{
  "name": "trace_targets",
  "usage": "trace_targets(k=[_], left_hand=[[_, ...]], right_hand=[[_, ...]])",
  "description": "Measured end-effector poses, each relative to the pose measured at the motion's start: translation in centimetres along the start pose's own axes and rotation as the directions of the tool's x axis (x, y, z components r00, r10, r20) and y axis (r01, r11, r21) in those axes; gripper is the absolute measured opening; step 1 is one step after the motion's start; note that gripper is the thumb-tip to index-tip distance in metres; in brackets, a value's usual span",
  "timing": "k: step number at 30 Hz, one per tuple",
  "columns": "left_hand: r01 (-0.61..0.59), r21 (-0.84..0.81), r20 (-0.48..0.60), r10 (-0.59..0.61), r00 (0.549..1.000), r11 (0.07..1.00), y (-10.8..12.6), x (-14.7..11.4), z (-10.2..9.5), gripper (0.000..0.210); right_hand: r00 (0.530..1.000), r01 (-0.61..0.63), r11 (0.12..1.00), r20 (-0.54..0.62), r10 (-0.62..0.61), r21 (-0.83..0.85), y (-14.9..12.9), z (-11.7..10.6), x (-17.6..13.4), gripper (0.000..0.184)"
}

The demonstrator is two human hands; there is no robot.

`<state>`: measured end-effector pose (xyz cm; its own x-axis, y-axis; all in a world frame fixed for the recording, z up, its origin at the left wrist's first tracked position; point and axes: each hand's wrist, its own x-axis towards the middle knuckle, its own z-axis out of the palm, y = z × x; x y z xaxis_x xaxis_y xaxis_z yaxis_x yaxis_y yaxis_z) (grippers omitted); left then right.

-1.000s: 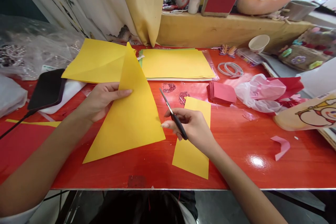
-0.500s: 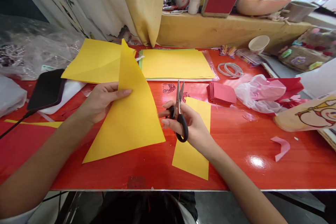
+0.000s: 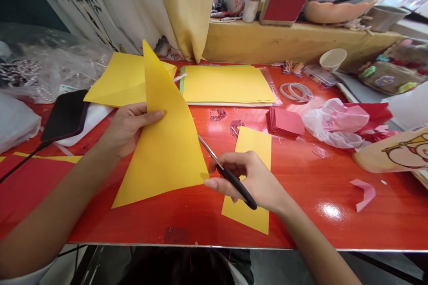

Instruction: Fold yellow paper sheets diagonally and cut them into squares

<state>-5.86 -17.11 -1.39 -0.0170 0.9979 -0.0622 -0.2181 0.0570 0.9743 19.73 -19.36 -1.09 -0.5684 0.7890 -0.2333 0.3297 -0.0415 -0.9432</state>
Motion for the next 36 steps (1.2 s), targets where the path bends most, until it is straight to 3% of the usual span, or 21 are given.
trace_targets(k=[6, 12, 19, 27, 36], left_hand=[[-0.008, 0.004, -0.011, 0.008, 1.000, 1.000, -0.09, 0.10, -0.05, 0.026], [-0.011, 0.017, -0.030, 0.011, 0.999, 1.000, -0.04, 0.06, -0.11, 0.027], [-0.008, 0.034, -0.024, 0.009, 1.000, 0.999, -0.01, 0.02, -0.14, 0.026], [-0.003, 0.015, 0.010, 0.003, 1.000, 1.000, 0.09, -0.03, -0.28, 0.023], [0.006, 0.024, -0.052, -0.004, 0.999, 1.000, 0.04, -0.12, 0.11, 0.029]], right_hand=[[1.000, 0.004, 1.000, 0.003, -0.004, 0.003, 0.24, -0.02, -0.26, 0.030], [0.985, 0.156, 0.981, -0.095, -0.145, 0.120, 0.62, -0.77, -0.44, 0.034], [0.998, -0.048, 0.999, -0.049, 0.049, 0.018, 0.20, -0.01, -0.17, 0.024], [0.990, -0.137, 0.990, -0.026, 0.137, -0.023, 0.21, 0.13, 0.10, 0.027], [0.987, -0.158, 0.987, 0.002, 0.158, -0.020, 0.75, 0.09, 0.21, 0.029]])
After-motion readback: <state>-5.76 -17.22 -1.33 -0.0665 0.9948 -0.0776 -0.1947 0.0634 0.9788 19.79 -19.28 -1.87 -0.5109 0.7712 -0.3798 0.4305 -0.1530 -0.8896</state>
